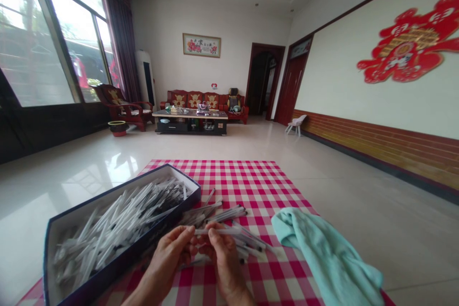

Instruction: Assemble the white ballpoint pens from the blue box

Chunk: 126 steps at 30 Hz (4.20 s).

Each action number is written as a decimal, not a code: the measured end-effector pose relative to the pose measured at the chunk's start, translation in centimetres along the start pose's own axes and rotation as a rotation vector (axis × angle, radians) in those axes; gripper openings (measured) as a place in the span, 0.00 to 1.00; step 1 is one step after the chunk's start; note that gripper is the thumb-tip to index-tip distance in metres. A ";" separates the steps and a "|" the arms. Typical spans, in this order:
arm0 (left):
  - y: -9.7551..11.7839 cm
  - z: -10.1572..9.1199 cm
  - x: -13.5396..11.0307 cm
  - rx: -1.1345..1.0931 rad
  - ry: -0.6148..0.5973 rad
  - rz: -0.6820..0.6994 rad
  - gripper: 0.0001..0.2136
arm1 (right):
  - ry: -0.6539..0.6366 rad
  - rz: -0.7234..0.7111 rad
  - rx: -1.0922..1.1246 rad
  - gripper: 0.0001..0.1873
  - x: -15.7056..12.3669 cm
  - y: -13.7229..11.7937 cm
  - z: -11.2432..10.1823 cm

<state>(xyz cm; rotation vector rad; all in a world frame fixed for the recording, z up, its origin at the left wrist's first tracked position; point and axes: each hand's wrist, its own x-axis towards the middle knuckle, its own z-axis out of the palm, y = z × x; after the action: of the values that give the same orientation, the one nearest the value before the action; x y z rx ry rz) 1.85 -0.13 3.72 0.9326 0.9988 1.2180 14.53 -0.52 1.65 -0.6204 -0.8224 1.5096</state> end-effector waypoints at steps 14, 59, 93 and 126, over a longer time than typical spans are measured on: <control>-1.1 -1.3 0.3 0.589 -0.058 0.325 0.16 | 0.144 -0.005 -0.035 0.08 0.5 0.6 -0.7; -0.2 -1.6 -0.7 1.103 -0.125 0.718 0.15 | 0.139 0.006 -0.125 0.13 0.3 0.3 -0.3; 1.1 -0.5 -0.3 0.452 -0.221 -0.211 0.18 | 0.185 -0.055 -0.233 0.16 0.2 0.5 -0.3; 0.4 0.2 -0.9 0.367 -0.023 0.124 0.19 | 0.126 -0.086 -0.040 0.13 0.6 -0.5 -0.1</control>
<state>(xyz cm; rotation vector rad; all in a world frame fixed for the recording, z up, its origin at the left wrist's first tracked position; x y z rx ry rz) 1.85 -1.01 4.21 1.3083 1.1835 1.1420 14.81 0.11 2.06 -0.6940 -0.7742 1.3648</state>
